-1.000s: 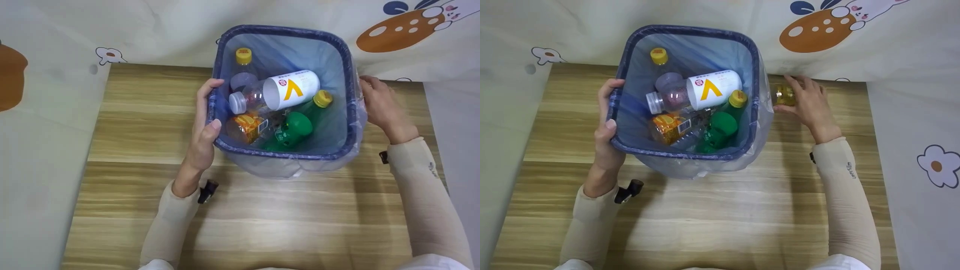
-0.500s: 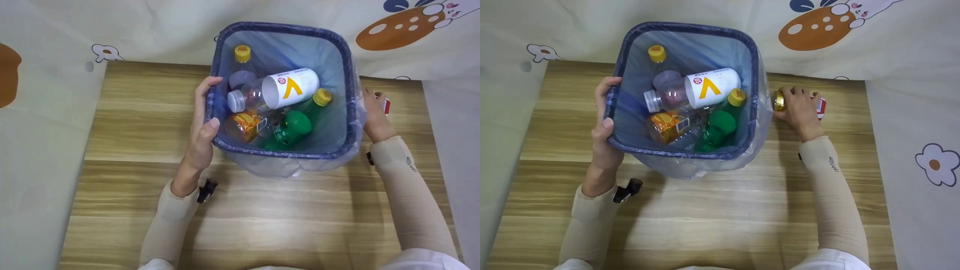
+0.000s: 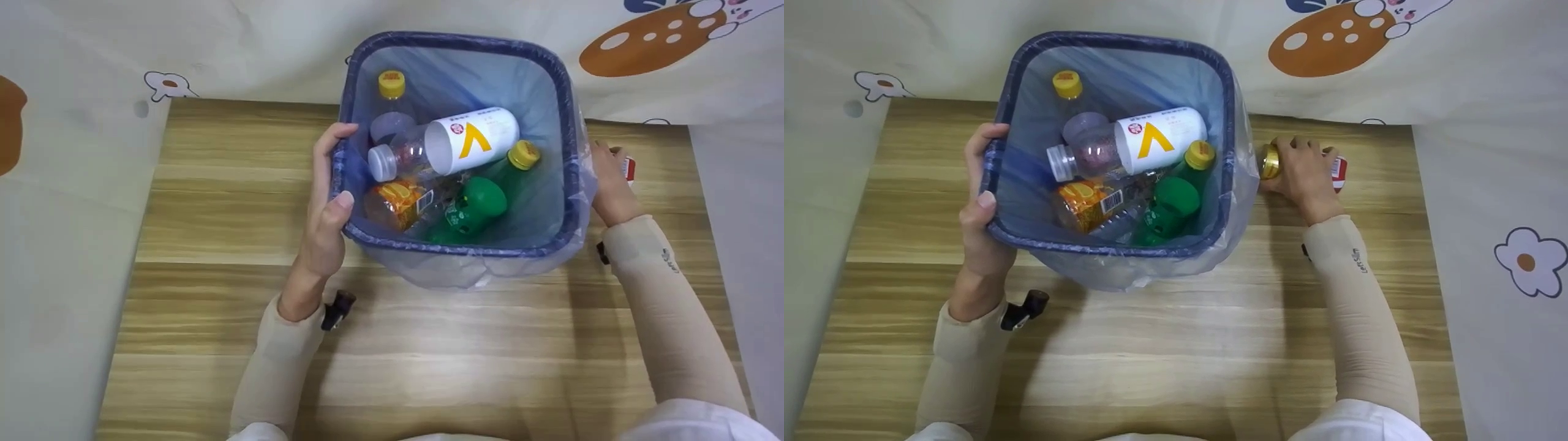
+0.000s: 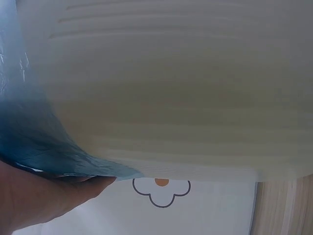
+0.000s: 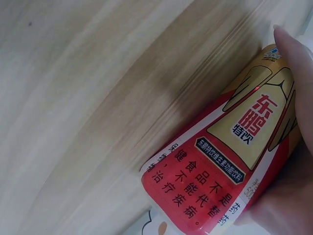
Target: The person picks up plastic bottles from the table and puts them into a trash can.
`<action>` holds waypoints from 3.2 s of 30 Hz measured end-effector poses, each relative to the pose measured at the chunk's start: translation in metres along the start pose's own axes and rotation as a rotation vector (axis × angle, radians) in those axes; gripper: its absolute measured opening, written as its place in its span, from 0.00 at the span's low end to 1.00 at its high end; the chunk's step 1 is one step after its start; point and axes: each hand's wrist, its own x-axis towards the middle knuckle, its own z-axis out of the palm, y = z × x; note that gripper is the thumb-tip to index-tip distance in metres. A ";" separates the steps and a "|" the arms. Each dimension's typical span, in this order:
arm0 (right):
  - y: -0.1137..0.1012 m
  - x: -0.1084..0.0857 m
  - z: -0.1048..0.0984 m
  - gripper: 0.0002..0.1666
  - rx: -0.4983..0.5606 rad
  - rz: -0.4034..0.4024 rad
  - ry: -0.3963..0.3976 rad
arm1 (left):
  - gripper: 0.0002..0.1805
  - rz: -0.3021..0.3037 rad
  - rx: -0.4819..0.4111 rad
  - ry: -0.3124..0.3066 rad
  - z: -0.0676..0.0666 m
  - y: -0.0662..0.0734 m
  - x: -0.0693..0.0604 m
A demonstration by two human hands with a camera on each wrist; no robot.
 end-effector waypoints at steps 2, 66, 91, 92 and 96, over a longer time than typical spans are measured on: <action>-0.001 0.005 0.001 0.20 0.010 0.009 -0.011 | 0.38 0.000 0.010 0.007 -0.001 0.000 0.000; -0.116 -0.003 -0.216 0.50 -0.244 -0.219 0.190 | 0.38 0.010 -0.012 -0.005 0.013 -0.013 0.007; -0.187 0.011 -0.207 0.49 -0.222 -0.370 0.108 | 0.36 0.029 -0.045 -0.030 0.021 -0.017 0.013; -0.189 0.011 -0.206 0.49 -0.225 -0.372 0.106 | 0.36 0.029 -0.048 -0.030 0.021 -0.017 0.014; -0.200 0.011 -0.202 0.49 -0.236 -0.376 0.090 | 0.36 0.028 -0.050 -0.030 0.021 -0.019 0.014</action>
